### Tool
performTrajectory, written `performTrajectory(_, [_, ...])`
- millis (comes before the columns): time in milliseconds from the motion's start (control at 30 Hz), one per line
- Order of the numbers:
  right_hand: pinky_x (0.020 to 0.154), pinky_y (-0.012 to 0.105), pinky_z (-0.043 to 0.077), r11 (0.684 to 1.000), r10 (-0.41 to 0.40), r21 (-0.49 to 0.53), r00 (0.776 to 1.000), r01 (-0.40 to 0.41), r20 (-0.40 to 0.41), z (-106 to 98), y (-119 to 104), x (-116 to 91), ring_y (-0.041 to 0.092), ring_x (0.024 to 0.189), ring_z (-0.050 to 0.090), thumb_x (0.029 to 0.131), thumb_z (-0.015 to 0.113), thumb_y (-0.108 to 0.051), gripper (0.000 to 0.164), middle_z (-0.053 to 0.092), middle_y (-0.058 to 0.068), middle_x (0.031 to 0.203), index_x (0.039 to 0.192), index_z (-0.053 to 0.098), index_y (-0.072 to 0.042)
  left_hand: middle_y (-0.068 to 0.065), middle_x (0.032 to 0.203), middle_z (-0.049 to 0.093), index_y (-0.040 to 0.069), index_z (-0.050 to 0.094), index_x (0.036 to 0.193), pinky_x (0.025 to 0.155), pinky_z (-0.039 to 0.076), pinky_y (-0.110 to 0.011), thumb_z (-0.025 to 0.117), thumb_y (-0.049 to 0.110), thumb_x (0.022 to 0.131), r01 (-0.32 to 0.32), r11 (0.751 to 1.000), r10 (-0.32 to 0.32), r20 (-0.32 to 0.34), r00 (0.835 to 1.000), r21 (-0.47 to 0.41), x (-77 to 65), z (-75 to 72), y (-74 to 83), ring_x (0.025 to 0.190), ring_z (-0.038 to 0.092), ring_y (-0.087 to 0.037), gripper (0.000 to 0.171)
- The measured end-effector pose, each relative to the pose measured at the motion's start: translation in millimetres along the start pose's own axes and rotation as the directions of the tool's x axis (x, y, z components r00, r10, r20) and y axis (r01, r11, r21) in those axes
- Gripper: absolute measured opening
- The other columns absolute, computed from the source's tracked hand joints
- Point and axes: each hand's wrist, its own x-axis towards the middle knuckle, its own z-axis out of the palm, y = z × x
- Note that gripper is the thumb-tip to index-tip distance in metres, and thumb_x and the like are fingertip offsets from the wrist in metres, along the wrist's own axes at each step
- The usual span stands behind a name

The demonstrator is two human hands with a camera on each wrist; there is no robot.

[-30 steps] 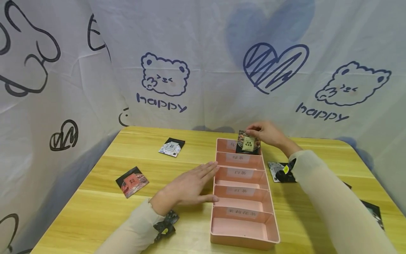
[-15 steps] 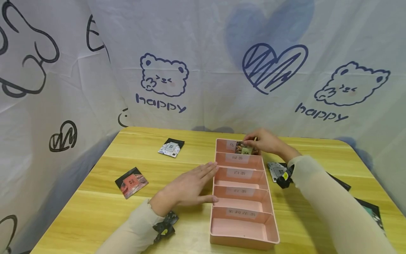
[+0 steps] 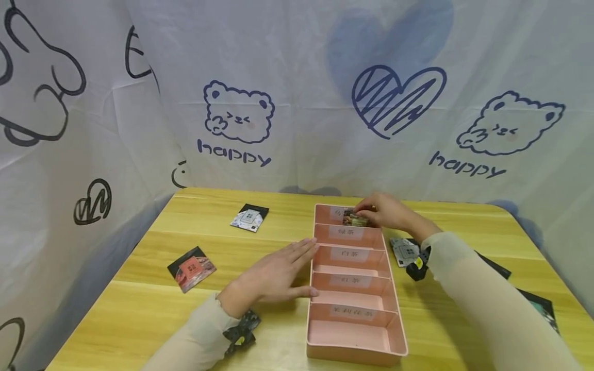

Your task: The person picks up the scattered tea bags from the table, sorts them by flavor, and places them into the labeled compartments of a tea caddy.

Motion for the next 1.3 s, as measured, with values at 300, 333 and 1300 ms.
performTrajectory(300, [0.091,0.051,0.05,0.998,0.067,0.0,0.994,-0.067,-0.091,-9.6,3.2,-13.4,0.028,0.104,0.061,0.098,0.063,-0.024,0.024,0.069,0.008,0.111,0.113,0.072,-0.009,-0.01,0.163,0.007,0.007,0.009,0.157,0.12,0.016,-0.039,0.023,0.079,0.09,0.002,1.0,-0.002,-0.004,1.0,0.001,0.2,0.5,-0.1,0.149,0.005,-0.023,0.1])
performTrajectory(333, [0.09,0.051,0.051,0.997,0.077,0.003,0.992,-0.077,-0.1,-10.6,4.0,-14.9,0.028,0.104,0.061,0.098,0.062,-0.026,0.025,0.069,0.008,0.111,0.114,0.072,-0.009,-0.011,0.163,0.008,0.007,0.009,0.157,0.12,0.016,-0.04,0.023,0.079,0.09,0.001,1.0,-0.001,-0.005,1.0,0.001,0.2,0.4,-0.2,0.149,0.006,-0.023,0.1])
performTrajectory(1300, [0.09,0.052,0.048,0.97,0.239,0.091,0.953,-0.226,-0.186,-33.2,38.2,-92.2,0.03,0.105,0.056,0.1,0.059,-0.032,0.041,0.063,0.016,0.118,0.127,0.062,-0.002,-0.011,0.163,0.008,0.007,0.008,0.157,0.12,0.015,-0.039,0.022,0.079,0.09,-0.001,1.0,0.001,-0.002,1.0,-0.001,0.6,-1.4,0.7,0.149,0.006,-0.023,0.099])
